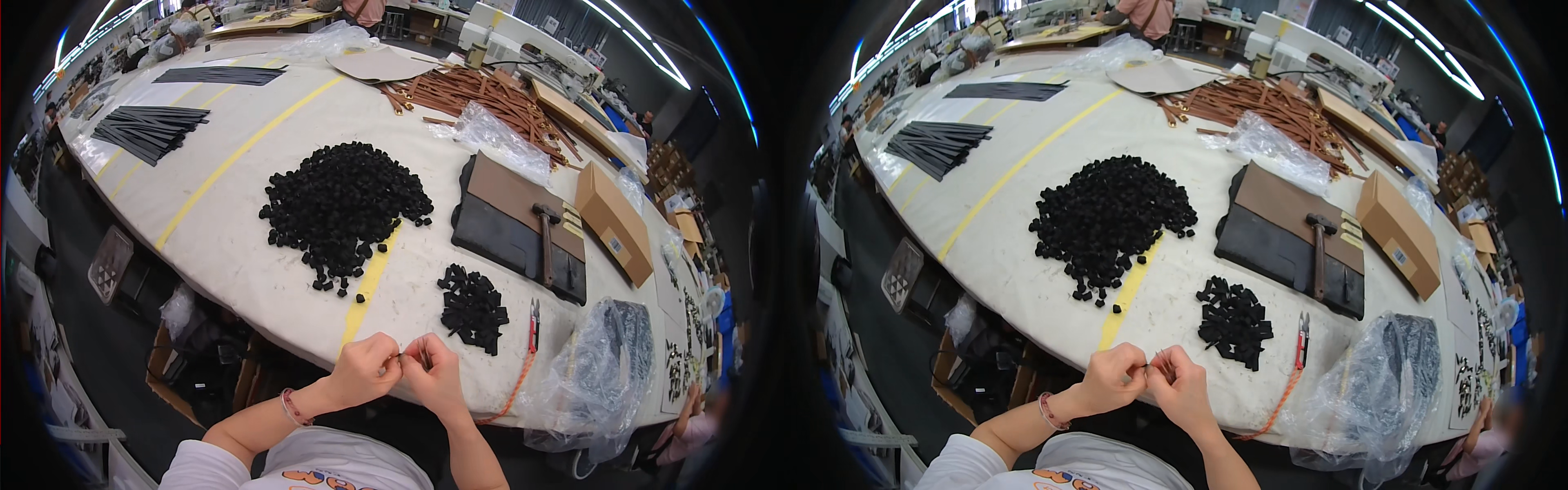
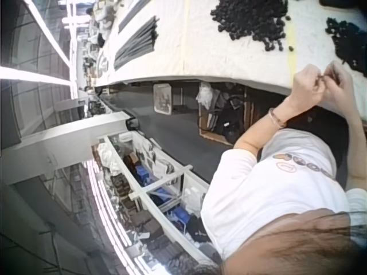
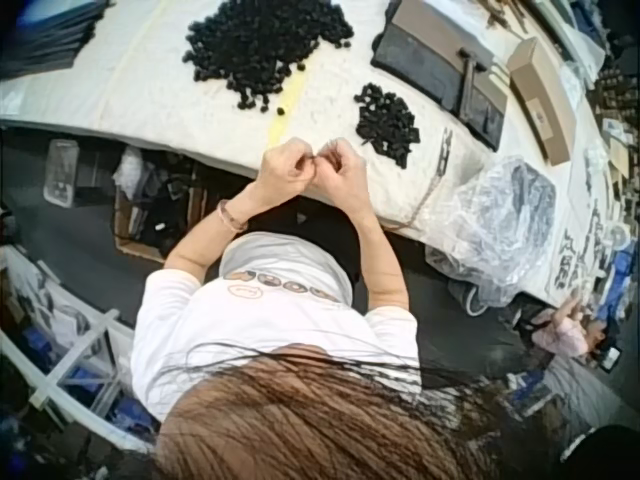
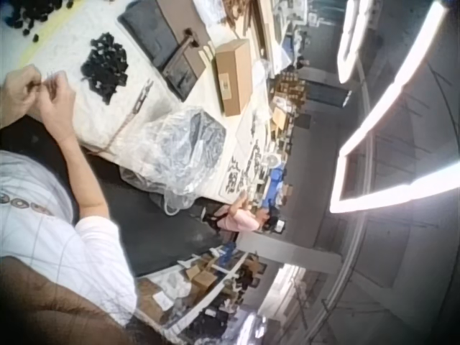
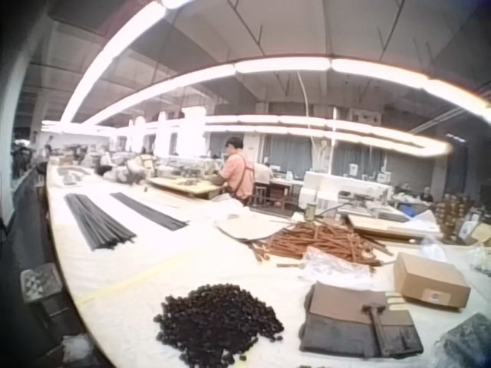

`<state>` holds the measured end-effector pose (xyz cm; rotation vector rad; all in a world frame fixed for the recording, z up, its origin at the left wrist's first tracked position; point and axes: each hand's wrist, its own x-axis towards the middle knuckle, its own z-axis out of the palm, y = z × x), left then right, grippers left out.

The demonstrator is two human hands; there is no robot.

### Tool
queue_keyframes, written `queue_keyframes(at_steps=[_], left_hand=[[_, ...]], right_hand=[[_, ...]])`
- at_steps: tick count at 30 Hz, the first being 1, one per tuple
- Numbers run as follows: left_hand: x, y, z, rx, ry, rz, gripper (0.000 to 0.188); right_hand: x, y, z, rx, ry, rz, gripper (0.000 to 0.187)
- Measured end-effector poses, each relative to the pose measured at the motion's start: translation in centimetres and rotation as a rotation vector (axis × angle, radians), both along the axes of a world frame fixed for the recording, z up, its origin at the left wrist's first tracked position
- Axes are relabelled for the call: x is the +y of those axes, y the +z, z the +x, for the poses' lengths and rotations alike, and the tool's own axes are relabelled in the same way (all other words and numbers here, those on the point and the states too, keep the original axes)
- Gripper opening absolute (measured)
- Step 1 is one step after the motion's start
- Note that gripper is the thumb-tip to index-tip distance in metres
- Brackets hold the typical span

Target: The person trims excess thread from small fabric loops one at a time using thread snips and places them into a pile on the table.

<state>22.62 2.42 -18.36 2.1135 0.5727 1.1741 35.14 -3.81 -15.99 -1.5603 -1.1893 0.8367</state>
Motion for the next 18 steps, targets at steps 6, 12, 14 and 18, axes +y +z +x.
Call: queue_keyframes(at_steps=[6,12,14,18], left_hand=[[1.1,1.2,-0.9,-0.389,-0.346,-1.431,0.004],[1.2,0.9,-1.1,-0.382,-0.477,-1.605,0.007],[1.3,1.0,-1.3,-0.398,-0.530,-1.647,0.009],[1.2,1.1,-1.3,-0.394,-0.508,-1.626,0.011]], right_hand=[[-1.5,0.3,0.8,0.237,0.083,-0.154,0.015],[-1.6,0.4,1.2,0.222,0.234,-0.223,0.021],[-1.5,0.9,1.0,0.128,0.207,-0.247,0.021],[-1.8,0.1,1.6,0.092,0.207,-0.259,0.021]])
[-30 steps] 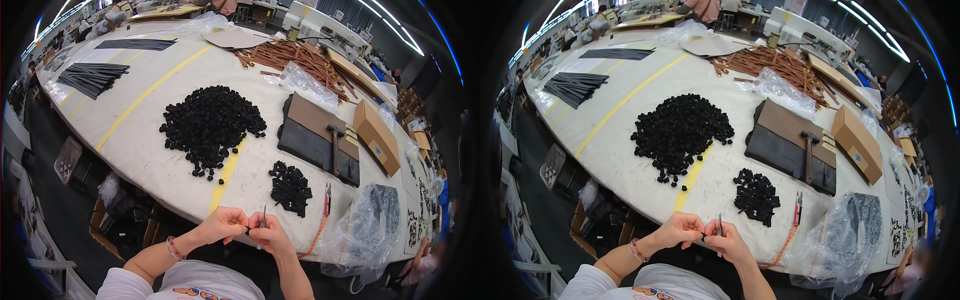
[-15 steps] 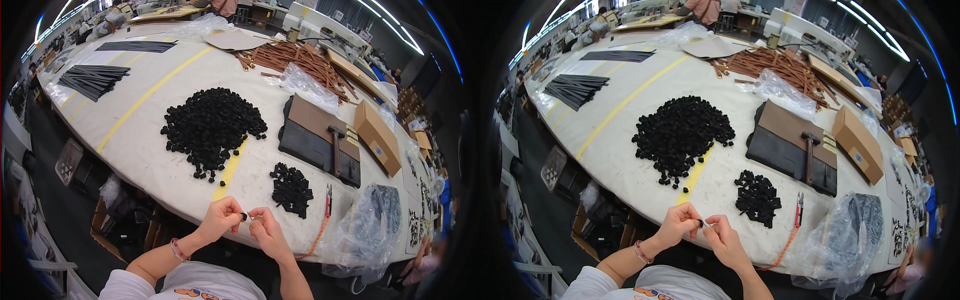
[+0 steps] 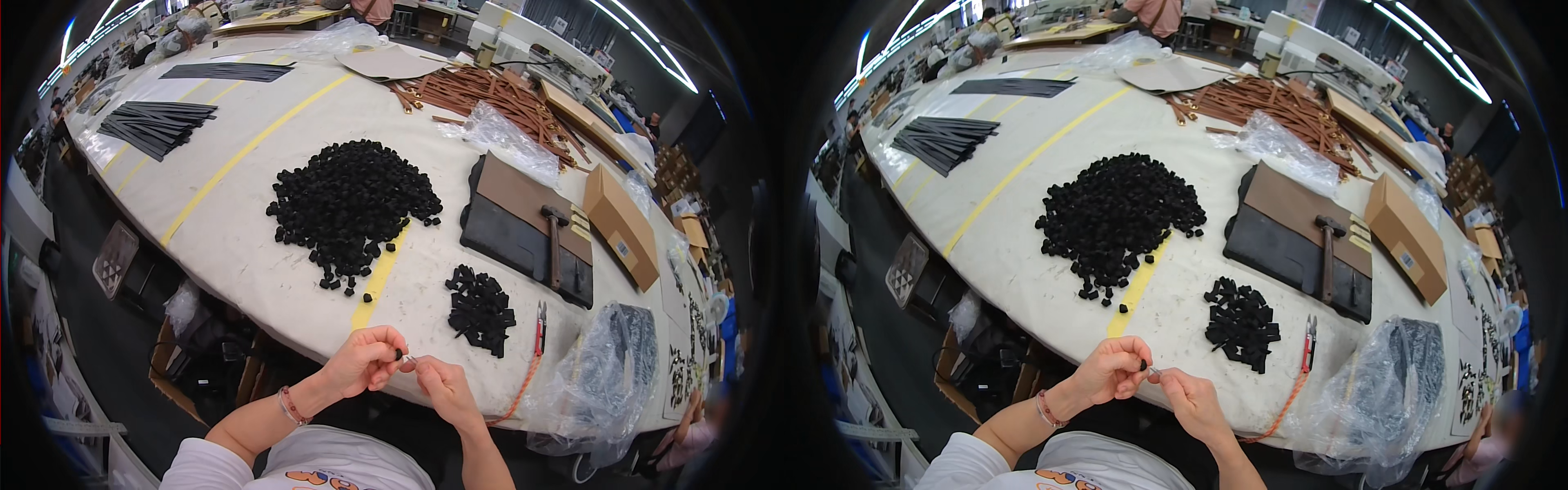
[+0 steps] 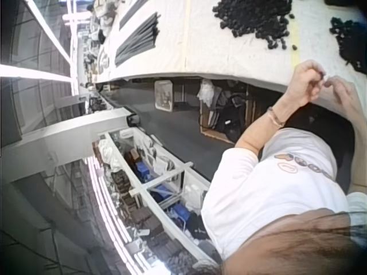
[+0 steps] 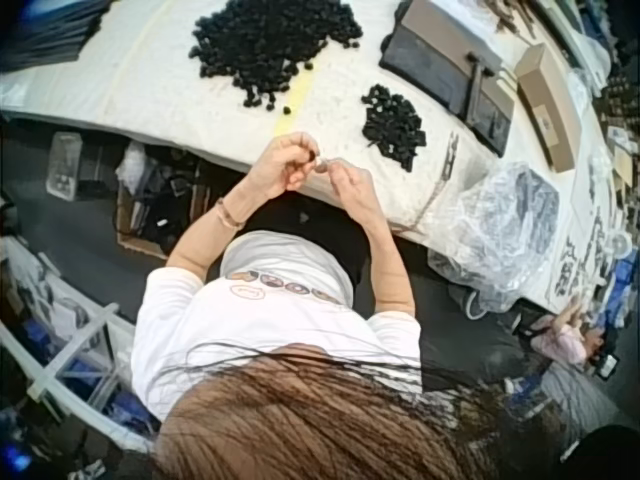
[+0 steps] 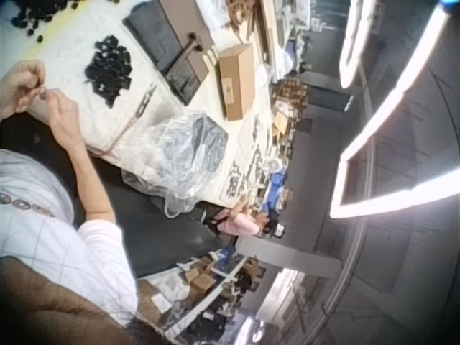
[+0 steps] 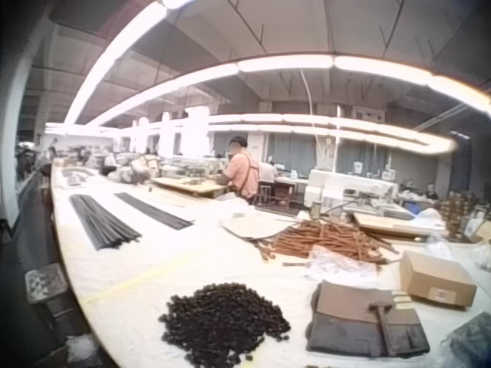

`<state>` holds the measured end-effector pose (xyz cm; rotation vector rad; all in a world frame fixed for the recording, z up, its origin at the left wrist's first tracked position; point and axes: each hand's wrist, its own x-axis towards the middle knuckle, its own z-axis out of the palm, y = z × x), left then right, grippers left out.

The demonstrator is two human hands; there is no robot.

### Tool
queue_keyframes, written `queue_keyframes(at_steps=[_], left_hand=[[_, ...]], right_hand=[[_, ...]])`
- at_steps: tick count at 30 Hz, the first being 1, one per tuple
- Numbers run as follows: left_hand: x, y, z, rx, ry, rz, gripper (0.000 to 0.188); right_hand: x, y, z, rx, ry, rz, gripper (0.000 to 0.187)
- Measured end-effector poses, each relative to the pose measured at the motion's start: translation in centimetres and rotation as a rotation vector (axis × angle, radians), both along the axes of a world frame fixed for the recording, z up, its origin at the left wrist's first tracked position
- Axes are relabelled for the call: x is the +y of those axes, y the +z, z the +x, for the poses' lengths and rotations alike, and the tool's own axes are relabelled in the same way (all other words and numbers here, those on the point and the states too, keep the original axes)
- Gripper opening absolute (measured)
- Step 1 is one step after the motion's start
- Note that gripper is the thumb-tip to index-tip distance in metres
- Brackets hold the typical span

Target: The person trims excess thread from small fabric loops one at a time using thread snips and places them into a pile on the table.

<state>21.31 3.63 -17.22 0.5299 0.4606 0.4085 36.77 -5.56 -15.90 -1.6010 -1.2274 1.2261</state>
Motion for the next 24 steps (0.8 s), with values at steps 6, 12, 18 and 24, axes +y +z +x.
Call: queue_keyframes(at_steps=[6,12,18,24], left_hand=[[0.0,0.2,0.0,0.005,0.007,-0.020,0.011],[0.0,-0.1,0.0,-0.006,-0.004,-0.003,0.012],[0.0,0.0,0.0,0.003,0.003,0.018,0.013],[-0.1,0.0,0.0,-0.045,-0.004,-0.030,0.015]], right_hand=[[0.0,-0.1,0.2,0.217,0.086,0.075,0.021],[0.1,0.3,0.2,0.275,0.021,-0.073,0.019],[0.4,0.7,-0.1,0.219,0.008,-0.053,0.019],[0.3,0.4,0.0,0.193,-0.012,-0.007,0.018]])
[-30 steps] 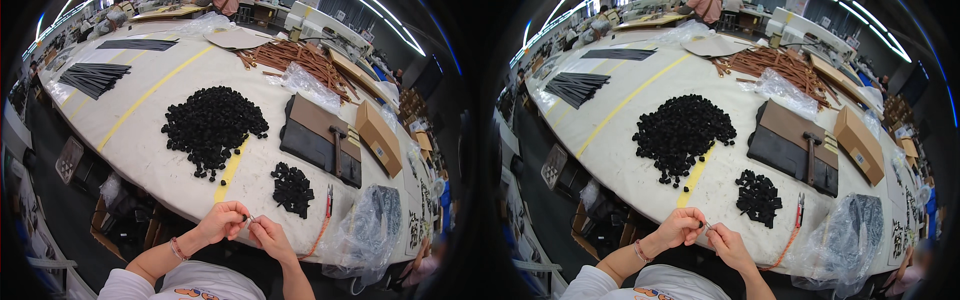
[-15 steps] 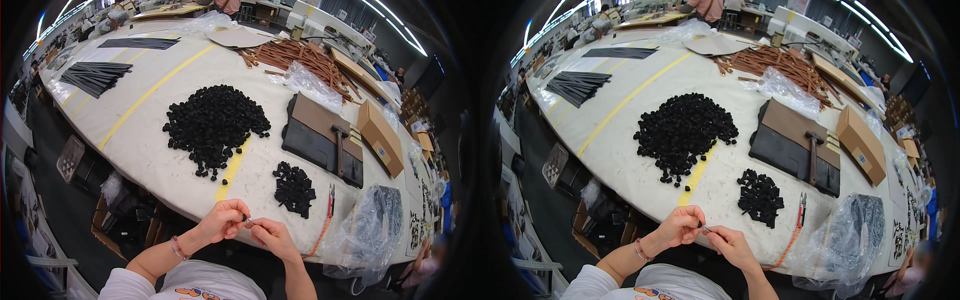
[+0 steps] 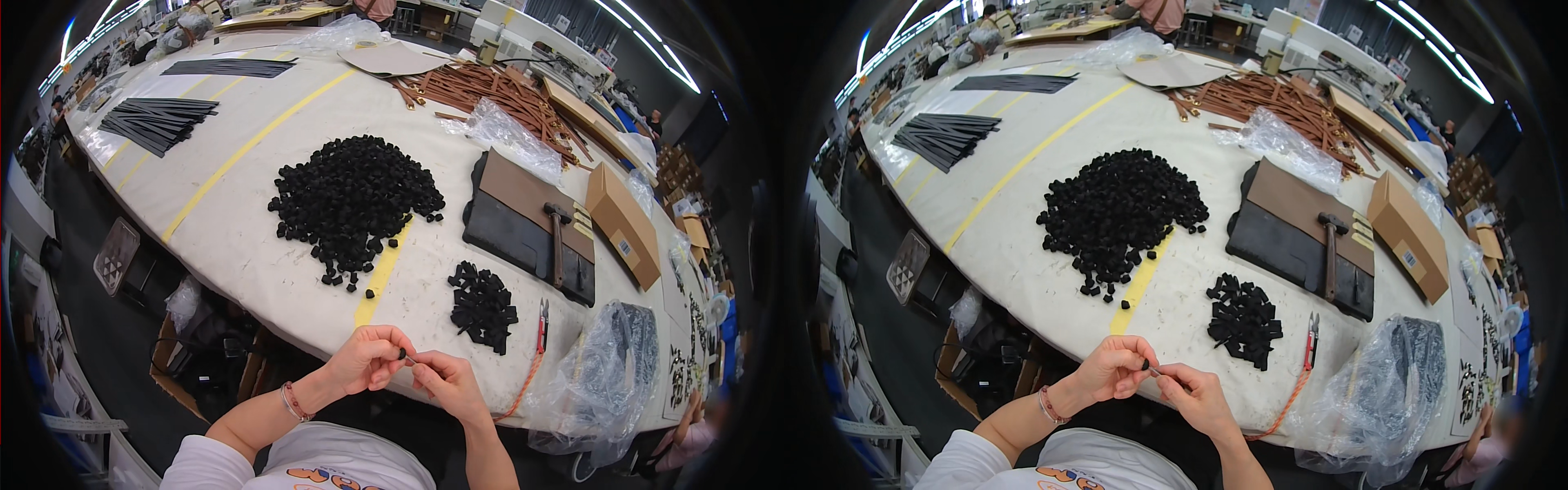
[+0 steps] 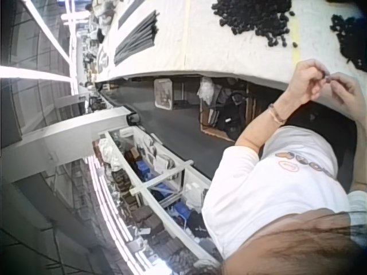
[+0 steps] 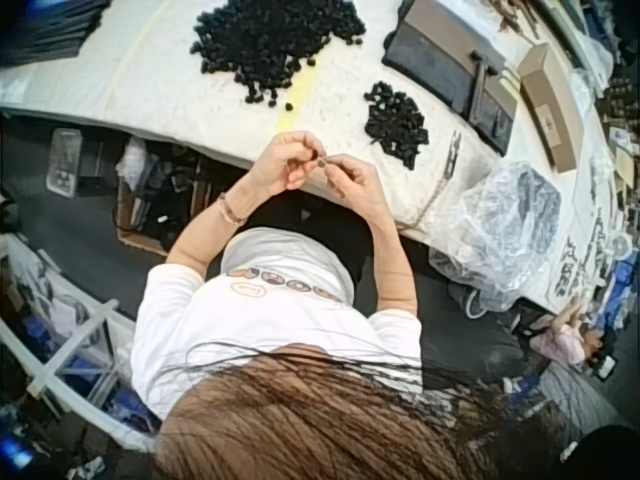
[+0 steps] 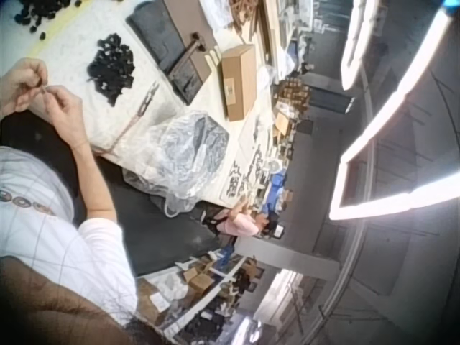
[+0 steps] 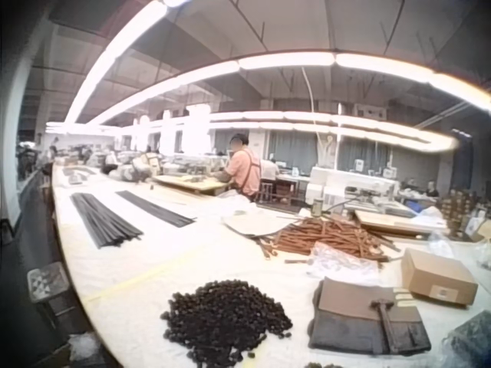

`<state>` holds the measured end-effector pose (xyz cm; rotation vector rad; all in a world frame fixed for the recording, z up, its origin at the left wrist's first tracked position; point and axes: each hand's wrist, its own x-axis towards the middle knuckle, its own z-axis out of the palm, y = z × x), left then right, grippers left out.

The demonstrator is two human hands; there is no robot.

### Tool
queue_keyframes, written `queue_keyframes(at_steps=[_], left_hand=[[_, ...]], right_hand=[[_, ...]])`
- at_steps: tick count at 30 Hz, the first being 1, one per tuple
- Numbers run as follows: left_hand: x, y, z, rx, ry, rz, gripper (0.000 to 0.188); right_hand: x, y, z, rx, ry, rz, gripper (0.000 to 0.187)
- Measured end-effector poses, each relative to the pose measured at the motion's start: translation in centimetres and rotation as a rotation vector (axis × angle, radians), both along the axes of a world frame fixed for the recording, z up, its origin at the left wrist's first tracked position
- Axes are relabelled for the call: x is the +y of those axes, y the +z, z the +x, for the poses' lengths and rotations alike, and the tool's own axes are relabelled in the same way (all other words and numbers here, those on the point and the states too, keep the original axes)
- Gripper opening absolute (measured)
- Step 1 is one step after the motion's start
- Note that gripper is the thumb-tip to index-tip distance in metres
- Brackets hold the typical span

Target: The person trims excess thread from small fabric loops one at a time using thread snips and places them into a pile on the table.

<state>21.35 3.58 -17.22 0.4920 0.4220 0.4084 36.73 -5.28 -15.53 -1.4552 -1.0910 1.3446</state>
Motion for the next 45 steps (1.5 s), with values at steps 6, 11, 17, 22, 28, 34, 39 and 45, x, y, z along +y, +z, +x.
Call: queue_keyframes(at_steps=[6,11,17,22,28,34,39,45], left_hand=[[0.0,0.0,0.0,0.009,0.000,0.014,0.015],[0.3,-0.2,0.0,0.060,-0.078,0.003,0.012],[0.5,-0.4,0.0,0.045,-0.153,-0.007,0.011],[0.5,-0.3,0.0,0.050,-0.186,0.014,0.012],[0.1,0.4,0.4,0.183,-0.092,0.215,0.014],[-1.6,-1.1,1.5,0.430,0.638,1.440,0.018],[-3.8,-0.9,2.0,0.151,0.626,1.260,0.014],[-1.6,0.4,0.8,-0.066,-0.014,-0.105,0.016]], right_hand=[[0.0,0.4,0.1,-0.046,0.014,-0.018,0.018],[0.0,0.6,0.5,-0.046,0.085,-0.009,0.018],[0.1,0.2,1.5,-0.013,0.224,-0.060,0.017],[0.4,0.4,1.6,-0.048,0.263,-0.006,0.017],[0.0,0.4,0.9,-0.395,0.175,0.251,0.014],[0.9,0.0,-1.3,-0.722,-0.142,0.499,0.010],[1.7,-1.0,-1.3,-0.721,-0.374,0.581,0.011],[0.2,-1.4,-1.1,-0.965,-0.313,0.707,0.014]])
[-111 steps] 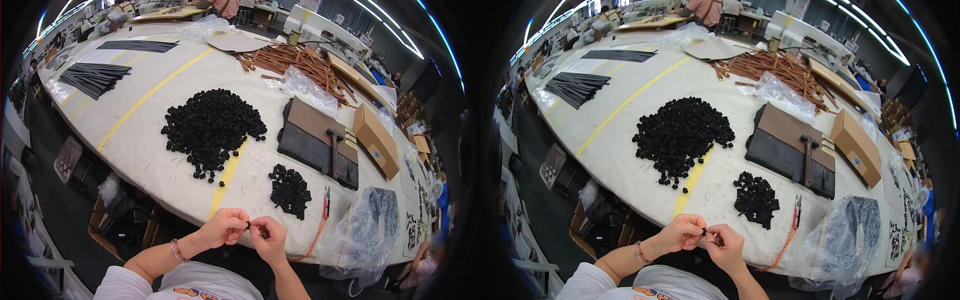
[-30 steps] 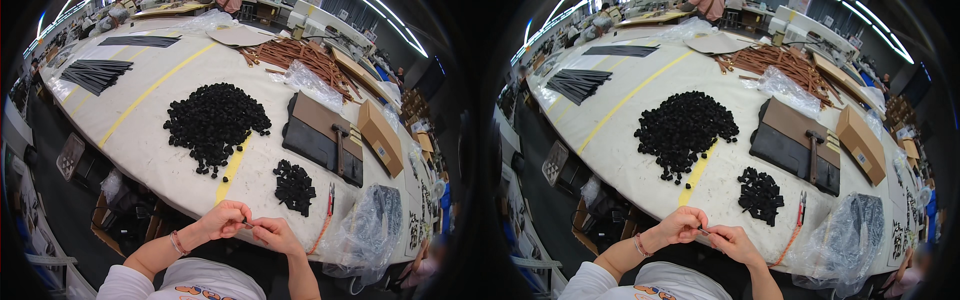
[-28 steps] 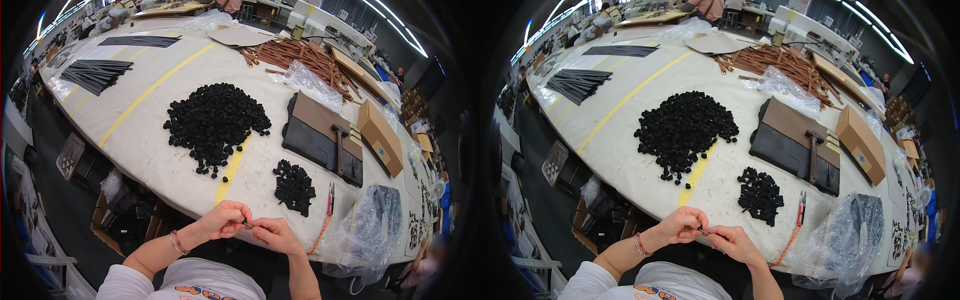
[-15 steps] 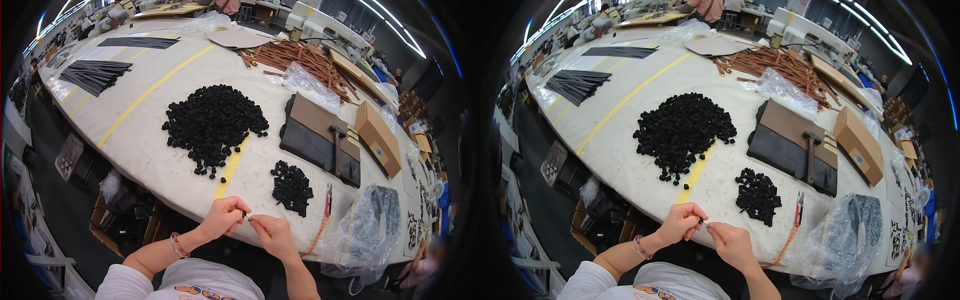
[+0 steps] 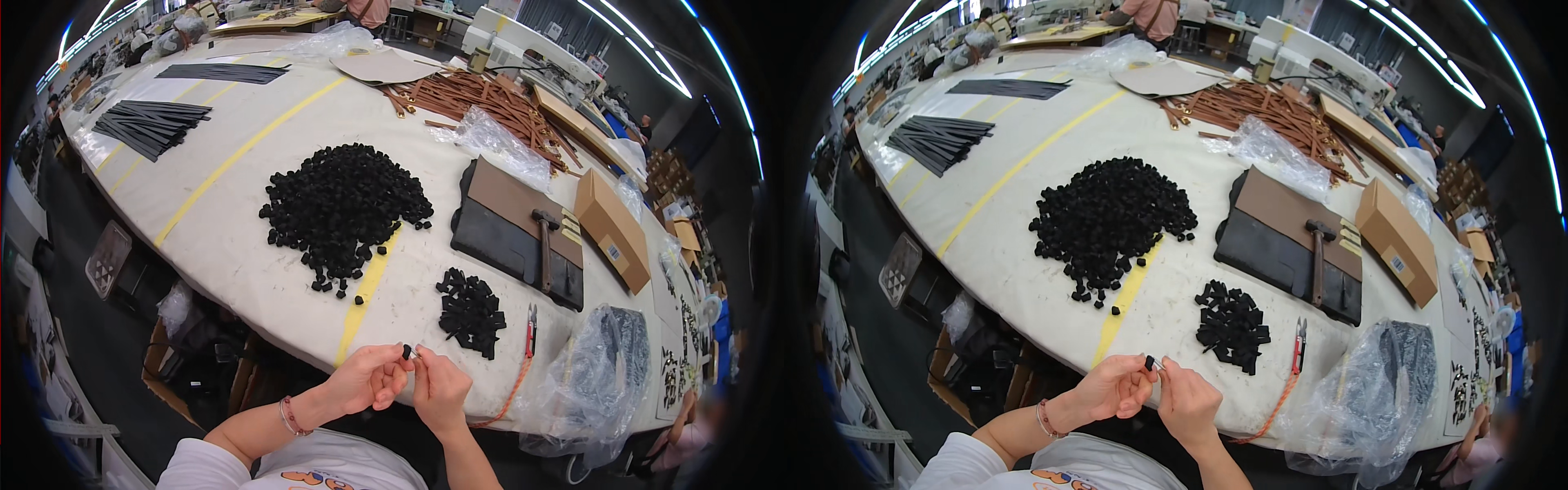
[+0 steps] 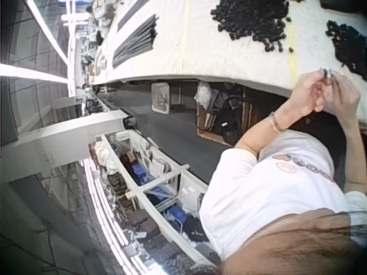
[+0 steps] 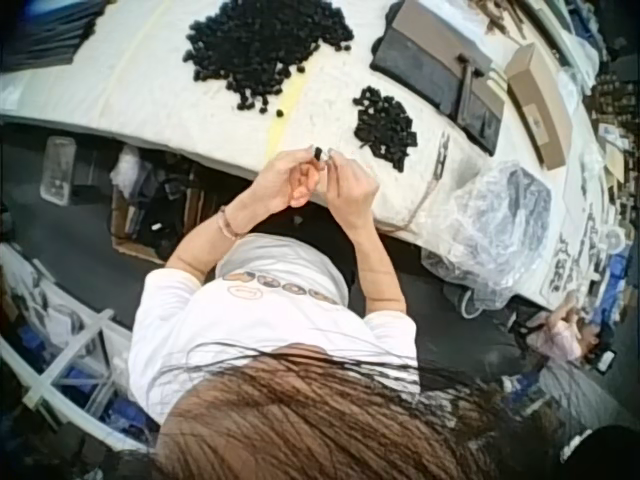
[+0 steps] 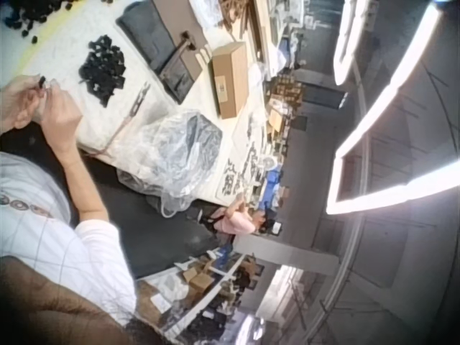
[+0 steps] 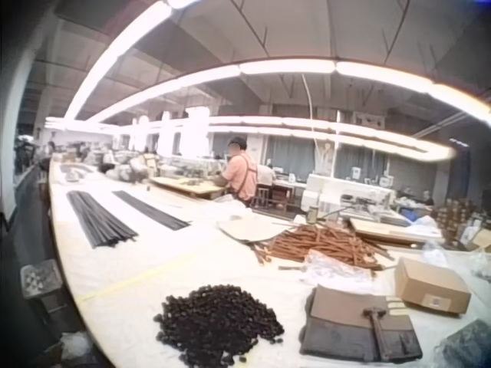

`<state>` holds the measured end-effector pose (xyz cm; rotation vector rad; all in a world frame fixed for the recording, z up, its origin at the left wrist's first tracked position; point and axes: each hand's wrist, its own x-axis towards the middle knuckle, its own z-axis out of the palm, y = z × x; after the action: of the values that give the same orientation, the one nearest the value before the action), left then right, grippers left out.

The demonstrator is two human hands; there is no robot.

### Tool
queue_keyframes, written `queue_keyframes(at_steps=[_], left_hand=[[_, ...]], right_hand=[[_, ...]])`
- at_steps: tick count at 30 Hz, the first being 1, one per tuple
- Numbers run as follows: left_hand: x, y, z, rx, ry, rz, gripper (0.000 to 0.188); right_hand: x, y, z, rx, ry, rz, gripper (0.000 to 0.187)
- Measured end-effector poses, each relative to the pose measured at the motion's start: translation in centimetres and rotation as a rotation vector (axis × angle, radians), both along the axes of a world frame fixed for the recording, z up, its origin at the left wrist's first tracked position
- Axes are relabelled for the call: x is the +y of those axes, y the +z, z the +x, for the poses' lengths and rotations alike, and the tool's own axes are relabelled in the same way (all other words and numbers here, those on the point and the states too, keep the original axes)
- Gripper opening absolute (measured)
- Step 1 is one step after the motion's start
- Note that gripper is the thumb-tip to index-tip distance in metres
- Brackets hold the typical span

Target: The person trims excess thread from small fabric loops one at a time using thread snips and places them into a pile on the table.

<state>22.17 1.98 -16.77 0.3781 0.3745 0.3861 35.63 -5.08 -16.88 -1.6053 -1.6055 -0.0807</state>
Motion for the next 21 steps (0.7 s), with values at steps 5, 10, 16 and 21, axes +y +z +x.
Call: queue_keyframes(at_steps=[5,10,16,21], left_hand=[[-0.6,0.1,0.5,-0.001,0.043,-0.331,0.016],[2.3,-1.3,-0.2,0.464,0.337,0.703,0.011],[5.9,-0.6,-1.4,1.170,0.435,1.827,0.021],[5.3,0.3,-1.4,1.089,0.494,1.732,0.019]], right_hand=[[-0.2,-0.6,-0.6,0.082,0.040,0.032,0.014],[-0.8,0.8,1.3,0.341,-0.057,-0.247,0.017],[-2.9,1.4,9.4,0.061,-0.518,-0.446,0.020],[-2.6,0.4,10.2,0.131,-0.472,-0.521,0.014]])
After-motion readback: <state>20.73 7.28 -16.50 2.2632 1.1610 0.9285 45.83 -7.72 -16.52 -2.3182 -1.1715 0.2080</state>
